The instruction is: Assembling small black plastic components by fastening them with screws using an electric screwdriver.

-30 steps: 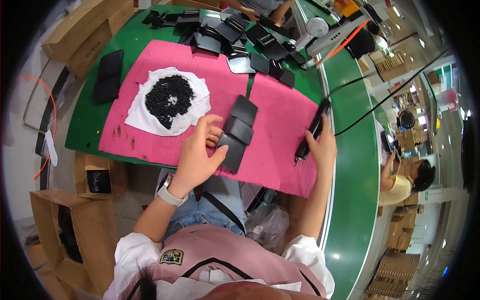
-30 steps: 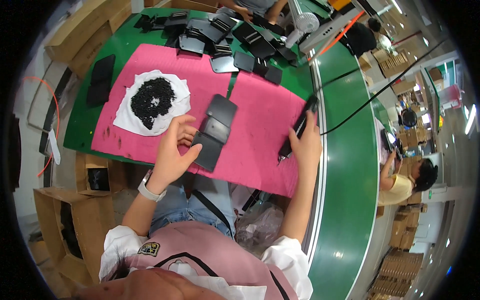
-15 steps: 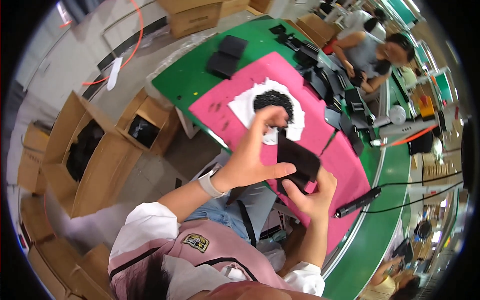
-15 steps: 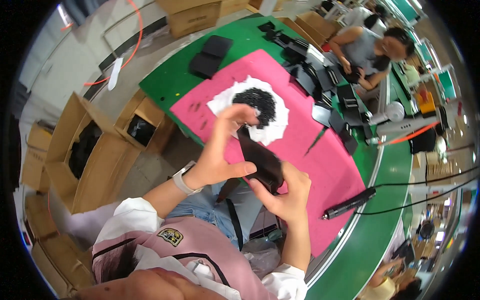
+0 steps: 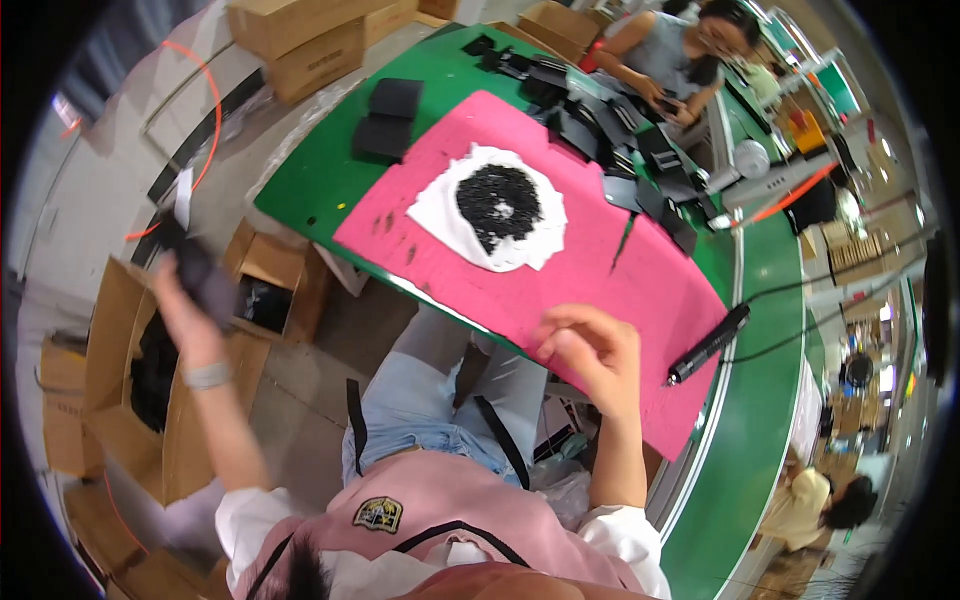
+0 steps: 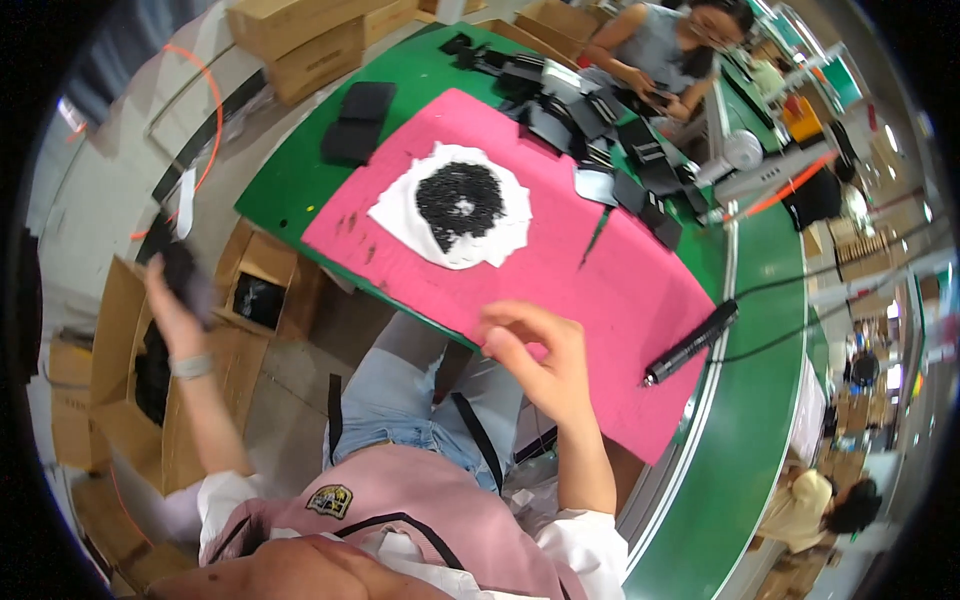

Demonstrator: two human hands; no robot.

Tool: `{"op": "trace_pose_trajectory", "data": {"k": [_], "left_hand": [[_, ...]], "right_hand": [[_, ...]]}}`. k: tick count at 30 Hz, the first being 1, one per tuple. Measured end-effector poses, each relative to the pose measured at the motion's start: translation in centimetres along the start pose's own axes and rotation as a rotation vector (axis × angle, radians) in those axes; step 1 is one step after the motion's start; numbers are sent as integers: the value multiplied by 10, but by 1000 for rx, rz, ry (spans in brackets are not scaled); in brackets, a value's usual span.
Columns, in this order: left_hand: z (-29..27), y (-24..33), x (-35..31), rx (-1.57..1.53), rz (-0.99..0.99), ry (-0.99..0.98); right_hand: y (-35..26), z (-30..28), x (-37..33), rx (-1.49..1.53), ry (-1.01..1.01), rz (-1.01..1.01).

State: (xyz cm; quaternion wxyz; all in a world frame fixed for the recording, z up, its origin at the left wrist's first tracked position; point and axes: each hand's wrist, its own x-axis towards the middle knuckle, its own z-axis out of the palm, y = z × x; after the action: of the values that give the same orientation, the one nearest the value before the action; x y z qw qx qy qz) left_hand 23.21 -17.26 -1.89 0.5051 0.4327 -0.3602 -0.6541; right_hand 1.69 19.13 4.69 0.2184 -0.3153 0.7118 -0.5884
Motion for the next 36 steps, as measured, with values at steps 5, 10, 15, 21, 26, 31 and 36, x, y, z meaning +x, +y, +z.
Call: {"op": "trace_pose_trajectory", "data": {"k": [5,10,15,21,26,31,36], "left_hand": [[-279,32,198,-229,342,312],[-337,-4,204,86,156,539],[-311,-37,222,-53,3,493],[-163,-41,207,-69,89,32],[-6,-25,133,-77,260,-335],[152,-52,-45,46,130,-874],[185,-98,-173,-96,-221,-1424]], "right_hand": [[4,-6,-6,-87,-53,84],[15,-24,30,-433,11,-126],[56,-119,116,-1366,503,-171],[125,-251,145,-1042,368,44],[96,-226,139,-1075,309,105],[72,-180,104,-871,728,-237],[15,-43,49,-1044,420,-481]]}}
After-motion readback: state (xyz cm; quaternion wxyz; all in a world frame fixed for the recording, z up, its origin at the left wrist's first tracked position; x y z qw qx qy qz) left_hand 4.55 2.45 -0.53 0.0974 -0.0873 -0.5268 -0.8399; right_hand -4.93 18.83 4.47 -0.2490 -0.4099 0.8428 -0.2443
